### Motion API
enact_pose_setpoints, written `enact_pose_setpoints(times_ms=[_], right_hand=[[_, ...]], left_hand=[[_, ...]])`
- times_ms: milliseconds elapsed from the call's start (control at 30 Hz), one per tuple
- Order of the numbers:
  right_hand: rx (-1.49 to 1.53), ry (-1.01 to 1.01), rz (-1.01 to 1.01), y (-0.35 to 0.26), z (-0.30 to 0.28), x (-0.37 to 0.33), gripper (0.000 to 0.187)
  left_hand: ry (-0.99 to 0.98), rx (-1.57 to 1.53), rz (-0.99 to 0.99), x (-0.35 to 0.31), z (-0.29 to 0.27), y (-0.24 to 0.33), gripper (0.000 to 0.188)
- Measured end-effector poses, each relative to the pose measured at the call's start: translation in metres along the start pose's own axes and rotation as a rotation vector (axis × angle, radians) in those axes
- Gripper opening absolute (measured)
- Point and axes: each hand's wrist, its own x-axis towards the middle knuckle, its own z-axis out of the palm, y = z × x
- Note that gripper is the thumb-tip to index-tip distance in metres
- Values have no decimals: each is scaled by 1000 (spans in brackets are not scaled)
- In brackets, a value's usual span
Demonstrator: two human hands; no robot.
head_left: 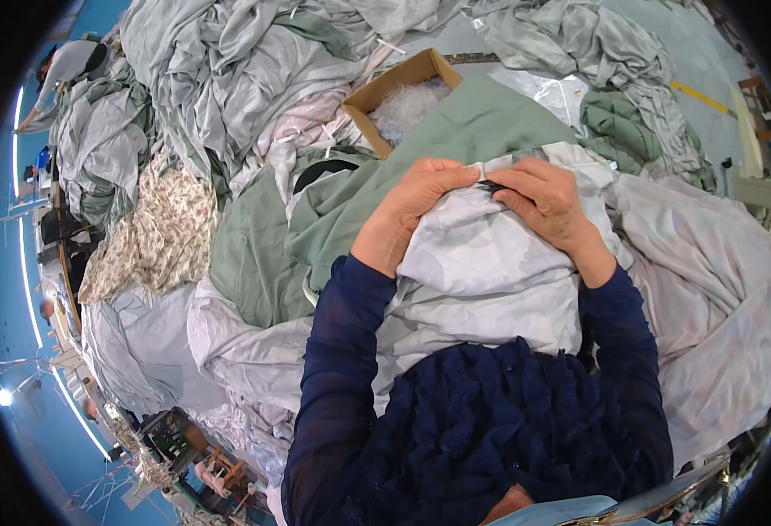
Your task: Trimming excess threads from fabric pieces using thread nippers in a factory setting.
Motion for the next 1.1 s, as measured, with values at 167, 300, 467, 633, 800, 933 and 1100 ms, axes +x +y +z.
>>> enact_pose_setpoints(times_ms=[167,300,467,633,800,933,1100], right_hand=[[1,2,-17,1,0,-1,21],[-4,-8,-25,1,-1,-1,20],[90,37,62,2,-4,-2,24],[53,-3,5,1,-7,-2,26],[7,-3,-14,0,-6,-1,27],[6,-6,-21,-1,-6,-1,27],[11,-7,-14,-3,-6,0,27]], left_hand=[[-5,-2,-4,1,-2,-1,16],[4,-3,-8,1,-2,-1,17],[9,-23,-7,-5,4,4,18],[17,-49,19,-7,6,3,17],[25,-32,28,-8,6,3,17],[30,-55,35,-9,7,3,17],[23,-45,41,-9,6,3,17]])
